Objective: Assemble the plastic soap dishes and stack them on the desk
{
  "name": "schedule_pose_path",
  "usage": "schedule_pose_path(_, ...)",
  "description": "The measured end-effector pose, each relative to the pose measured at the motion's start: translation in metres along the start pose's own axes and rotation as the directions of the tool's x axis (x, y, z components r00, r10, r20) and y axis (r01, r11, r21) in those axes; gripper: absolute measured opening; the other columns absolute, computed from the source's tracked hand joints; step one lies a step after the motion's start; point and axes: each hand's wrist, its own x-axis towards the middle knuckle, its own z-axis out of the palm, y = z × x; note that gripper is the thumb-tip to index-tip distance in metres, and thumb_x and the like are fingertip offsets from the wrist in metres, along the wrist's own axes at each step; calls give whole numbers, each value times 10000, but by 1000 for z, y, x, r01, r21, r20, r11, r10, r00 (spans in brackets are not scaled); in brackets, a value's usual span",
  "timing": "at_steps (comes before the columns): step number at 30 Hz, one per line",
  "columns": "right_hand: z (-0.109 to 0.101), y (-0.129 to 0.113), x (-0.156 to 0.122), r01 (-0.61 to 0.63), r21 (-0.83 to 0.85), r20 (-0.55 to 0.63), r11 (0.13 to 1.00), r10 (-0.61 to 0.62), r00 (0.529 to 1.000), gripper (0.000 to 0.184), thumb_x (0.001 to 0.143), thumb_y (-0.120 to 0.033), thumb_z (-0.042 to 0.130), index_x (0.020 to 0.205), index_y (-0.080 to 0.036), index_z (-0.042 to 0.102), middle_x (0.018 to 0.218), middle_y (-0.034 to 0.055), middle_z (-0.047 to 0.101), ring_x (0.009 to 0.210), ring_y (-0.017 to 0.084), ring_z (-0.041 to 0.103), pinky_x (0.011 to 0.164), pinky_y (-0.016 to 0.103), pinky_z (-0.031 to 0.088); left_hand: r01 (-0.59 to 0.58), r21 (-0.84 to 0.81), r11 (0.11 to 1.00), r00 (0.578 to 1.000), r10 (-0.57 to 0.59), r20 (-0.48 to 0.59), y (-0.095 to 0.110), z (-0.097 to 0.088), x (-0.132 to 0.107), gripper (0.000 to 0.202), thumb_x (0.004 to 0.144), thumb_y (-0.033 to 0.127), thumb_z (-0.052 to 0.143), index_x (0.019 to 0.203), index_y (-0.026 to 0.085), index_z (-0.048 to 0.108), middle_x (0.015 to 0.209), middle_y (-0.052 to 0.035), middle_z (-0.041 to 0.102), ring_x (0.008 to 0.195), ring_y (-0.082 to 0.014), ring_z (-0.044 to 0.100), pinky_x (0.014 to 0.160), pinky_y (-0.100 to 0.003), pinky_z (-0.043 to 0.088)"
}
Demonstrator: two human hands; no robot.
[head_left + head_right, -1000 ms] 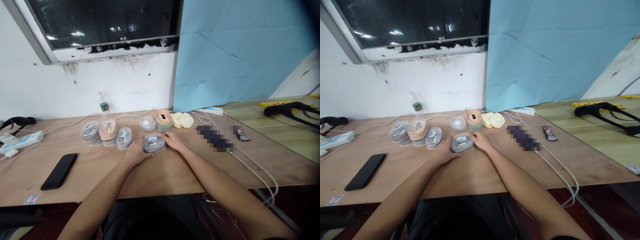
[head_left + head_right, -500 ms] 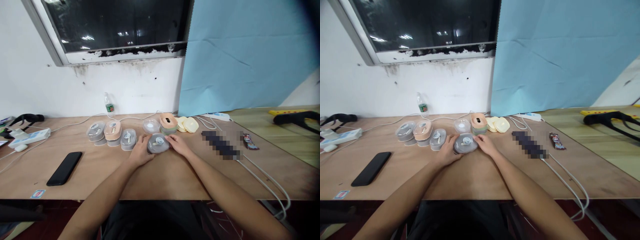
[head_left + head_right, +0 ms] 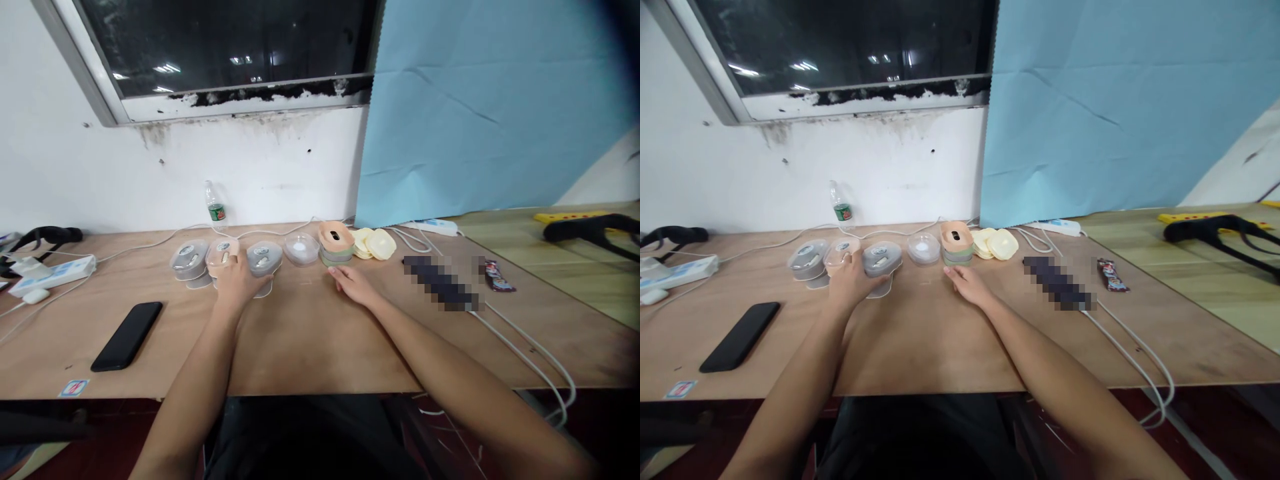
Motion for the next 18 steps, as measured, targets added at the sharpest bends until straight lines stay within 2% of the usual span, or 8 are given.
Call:
schedule_pose_path(3,0,1,1,8,-11,-6,1000,-8,1000,530,882,-618,345,647,-181,533,524,-14,532,531,144,512,555,257,350,-8,4,1000,1000,8,5,-2,1,0,901,623,687,626,1318,175,372,1295,-196,474,1132,-377,524,875,-450,446)
schedule_pose_path(6,-1,3,1,13,2,-26,1000,-13,1000,540,882,-618,342,632,-178,531,525,-11,531,528,142,511,554,257,353,-52,-24,998,997,51,-60,-4,1,1,889,649,664,624,1332,150,383,1317,-206,444,1143,-378,508,891,-454,442)
schedule_pose_path(9,-5,7,2,0,13,-85,1000,1,996,548,877,-627,341,699,-168,581,528,-10,534,526,146,511,546,259,355,-189,-12,982,965,184,-189,-10,5,5,803,690,587,637,1346,183,406,1376,-174,411,1217,-372,441,976,-474,386)
schedule_pose_path(11,-11,11,4,-16,10,-170,1000,17,985,558,872,-633,343,737,-161,607,521,-10,530,520,150,505,542,262,353,-329,4,944,923,322,-211,-13,10,8,659,733,519,626,1304,225,477,1371,-123,453,1231,-339,434,1022,-466,343)
schedule_pose_path(13,-19,17,6,-35,-16,-287,999,29,958,555,864,-632,360,731,-159,620,516,-8,527,523,154,497,545,265,349,-422,-11,906,892,413,-185,-16,15,11,517,771,470,603,1233,244,556,1310,-88,531,1189,-301,479,1015,-438,349)
schedule_pose_path(14,-24,21,8,-47,-36,-349,998,32,937,542,859,-624,378,726,-159,623,525,-3,534,533,156,498,550,266,346,-432,-18,902,888,422,-182,-17,17,12,470,779,460,595,1198,246,588,1269,-81,566,1162,-289,500,1006,-431,355)
schedule_pose_path(18,-48,45,15,-148,-144,-577,978,39,816,405,833,-525,466,800,-165,649,639,25,604,607,171,528,593,271,357,-292,32,956,919,290,-267,-14,19,8,432,764,490,599,1108,235,652,1164,-94,618,1111,-318,509,984,-467,342)
